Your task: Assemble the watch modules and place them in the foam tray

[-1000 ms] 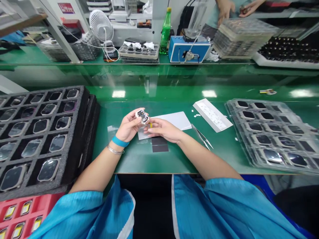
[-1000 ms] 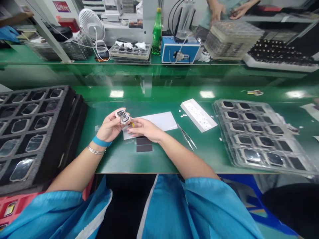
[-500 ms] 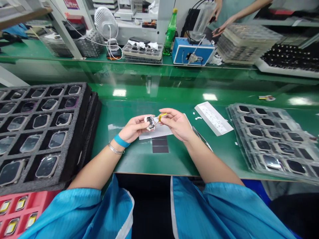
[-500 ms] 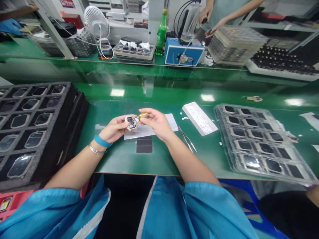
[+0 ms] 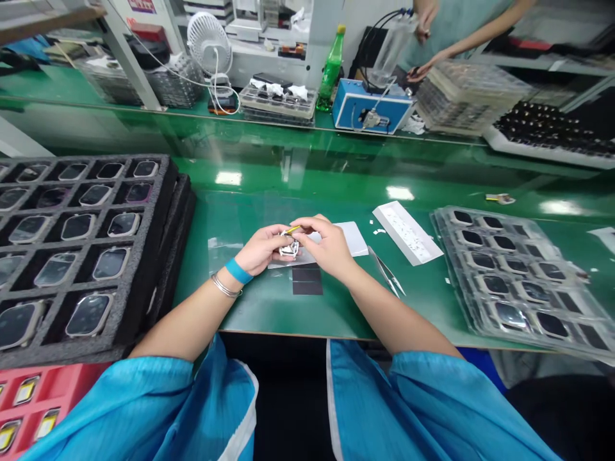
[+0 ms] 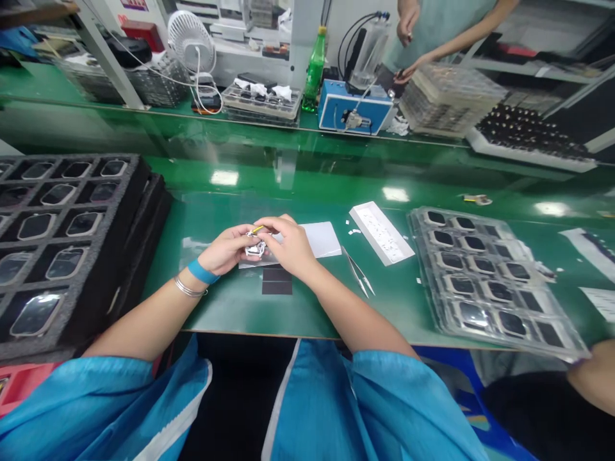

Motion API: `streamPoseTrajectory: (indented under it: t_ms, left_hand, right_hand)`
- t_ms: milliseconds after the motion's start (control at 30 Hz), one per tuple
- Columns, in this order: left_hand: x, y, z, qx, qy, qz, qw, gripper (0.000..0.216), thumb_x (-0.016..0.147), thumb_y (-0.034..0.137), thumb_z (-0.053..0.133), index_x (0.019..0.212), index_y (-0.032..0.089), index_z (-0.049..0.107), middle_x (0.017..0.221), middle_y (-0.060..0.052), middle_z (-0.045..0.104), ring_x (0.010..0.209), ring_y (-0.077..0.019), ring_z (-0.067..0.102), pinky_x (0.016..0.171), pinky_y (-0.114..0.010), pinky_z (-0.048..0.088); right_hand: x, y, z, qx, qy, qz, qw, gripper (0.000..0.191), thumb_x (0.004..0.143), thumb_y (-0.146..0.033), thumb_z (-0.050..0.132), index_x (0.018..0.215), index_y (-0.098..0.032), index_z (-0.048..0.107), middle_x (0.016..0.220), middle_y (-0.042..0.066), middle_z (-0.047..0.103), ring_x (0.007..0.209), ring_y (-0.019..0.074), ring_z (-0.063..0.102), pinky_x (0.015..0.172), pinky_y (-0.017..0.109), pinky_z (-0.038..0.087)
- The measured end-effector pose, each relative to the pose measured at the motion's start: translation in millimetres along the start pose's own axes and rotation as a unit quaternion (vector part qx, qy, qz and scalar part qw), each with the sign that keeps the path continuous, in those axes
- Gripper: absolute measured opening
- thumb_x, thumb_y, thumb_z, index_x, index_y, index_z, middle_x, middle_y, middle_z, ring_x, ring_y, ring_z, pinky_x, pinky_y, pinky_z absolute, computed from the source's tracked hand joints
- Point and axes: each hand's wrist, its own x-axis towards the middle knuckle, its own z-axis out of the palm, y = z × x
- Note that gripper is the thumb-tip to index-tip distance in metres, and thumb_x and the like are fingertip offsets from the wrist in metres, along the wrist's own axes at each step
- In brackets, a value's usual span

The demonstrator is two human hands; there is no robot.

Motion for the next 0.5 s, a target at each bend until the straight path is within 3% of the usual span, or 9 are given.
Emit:
streamPoseTrajectory:
  t_ms: [133, 267, 367, 500]
  left_hand:
    - [5, 7, -9, -0.015, 0.085, 0.025, 0.996, 0.013, 0.072, 0.013, 0.066, 0.085, 0.013, 0.062, 0.076, -0.006, 0.071, 0.064, -0.0170, 0.069, 0.056, -0.026, 0.057]
    - [14, 13, -25, -0.086, 0.194, 0.080, 0.974, 0.007, 0.077, 0.009, 0.059, 0.082, 0.013, 0.058, 0.081, -0.008, 0.072, 0.077, -0.0175, 0.070, 0.075, -0.035, 0.058]
    - [20, 12, -31, -0.120, 0.196, 0.085, 0.969, 0.005, 0.079, 0.008, 0.058, 0.082, 0.013, 0.058, 0.082, -0.009, 0.072, 0.084, -0.0180, 0.070, 0.081, -0.038, 0.057]
    - [23, 7, -30, -0.126, 0.176, 0.069, 0.974, 0.006, 0.079, 0.009, 0.059, 0.083, 0.013, 0.059, 0.082, -0.008, 0.072, 0.080, -0.0169, 0.068, 0.079, -0.037, 0.056]
  right_hand:
    - [21, 12, 9, 0.044, -0.010, 0.063, 0.997, 0.025, 0.085, -0.027, 0.061, 0.109, -0.023, 0.068, 0.104, 0.004, 0.072, 0.094, 0.0177, 0.066, 0.086, 0.034, 0.052]
    - [36, 31, 22, -0.073, -0.067, 0.106, 0.989, 0.011, 0.081, -0.019, 0.060, 0.085, -0.021, 0.070, 0.093, 0.004, 0.072, 0.090, 0.0185, 0.066, 0.087, 0.036, 0.051]
    - [32, 41, 35, -0.161, -0.101, 0.086, 0.978, 0.012, 0.079, -0.012, 0.060, 0.076, -0.019, 0.069, 0.089, 0.006, 0.069, 0.089, 0.0202, 0.064, 0.091, 0.040, 0.050]
    - [24, 52, 46, -0.207, -0.071, 0.051, 0.974, 0.008, 0.078, -0.012, 0.063, 0.078, -0.018, 0.069, 0.093, 0.009, 0.066, 0.095, 0.0235, 0.061, 0.097, 0.044, 0.046]
